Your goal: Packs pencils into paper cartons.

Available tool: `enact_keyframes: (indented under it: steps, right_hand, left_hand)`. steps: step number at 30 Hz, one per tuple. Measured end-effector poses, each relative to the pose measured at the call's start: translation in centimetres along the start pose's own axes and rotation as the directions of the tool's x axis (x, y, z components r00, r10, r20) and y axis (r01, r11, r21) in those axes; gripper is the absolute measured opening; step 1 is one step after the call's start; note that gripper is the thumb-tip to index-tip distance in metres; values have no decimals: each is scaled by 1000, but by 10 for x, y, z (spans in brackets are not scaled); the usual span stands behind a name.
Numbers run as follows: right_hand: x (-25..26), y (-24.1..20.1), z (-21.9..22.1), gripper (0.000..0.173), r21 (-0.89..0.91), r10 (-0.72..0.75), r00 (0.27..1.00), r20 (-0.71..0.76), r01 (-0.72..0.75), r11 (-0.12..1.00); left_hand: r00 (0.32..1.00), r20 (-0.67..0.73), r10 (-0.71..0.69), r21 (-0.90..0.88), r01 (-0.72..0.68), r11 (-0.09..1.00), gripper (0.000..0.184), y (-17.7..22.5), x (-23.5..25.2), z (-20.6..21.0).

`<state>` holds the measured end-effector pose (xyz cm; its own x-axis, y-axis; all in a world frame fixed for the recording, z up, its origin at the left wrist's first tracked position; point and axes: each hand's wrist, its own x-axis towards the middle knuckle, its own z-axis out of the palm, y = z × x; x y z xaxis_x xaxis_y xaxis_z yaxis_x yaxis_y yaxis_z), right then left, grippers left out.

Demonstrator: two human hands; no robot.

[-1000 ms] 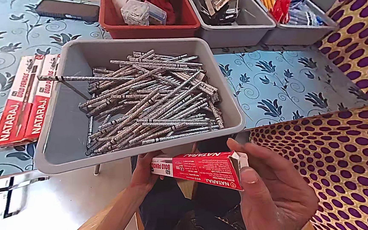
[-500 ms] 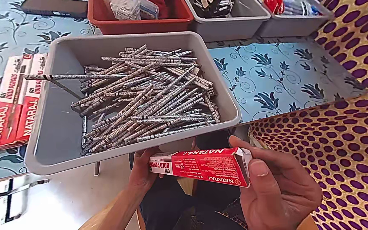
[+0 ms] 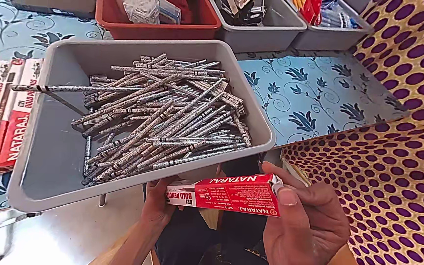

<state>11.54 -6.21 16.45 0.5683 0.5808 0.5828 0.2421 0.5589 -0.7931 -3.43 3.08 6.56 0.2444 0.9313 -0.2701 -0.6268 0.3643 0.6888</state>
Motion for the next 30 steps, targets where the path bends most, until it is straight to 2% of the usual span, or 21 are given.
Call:
enact_keyframes:
  steps: [10,19,24,27,30]
  right_hand:
    - [0,4,4,7,50,49,995,-81,-45,998]
    - [-4,1,2,8,91,45,999,19,-47,995]
    - [-14,5,-3,18,-35,-76,989,124,81,996]
    - [-18,11,-10,26,-128,-171,953,249,208,970]
    - [-23,14,-11,36,-225,-224,920,322,304,926]
  left_hand:
    - [1000,-14,4,24,-3,1000,38,1,-1,2]
    - [996,-86,14,48,-10,999,34,3,1,3]
    - [999,-50,-3,12,3,1000,37,3,2,1]
    - [1000,3,-8,-7,8,1000,37,0,3,-4]
    - [999,-29,-37,17,38,999,37,-1,3,-2]
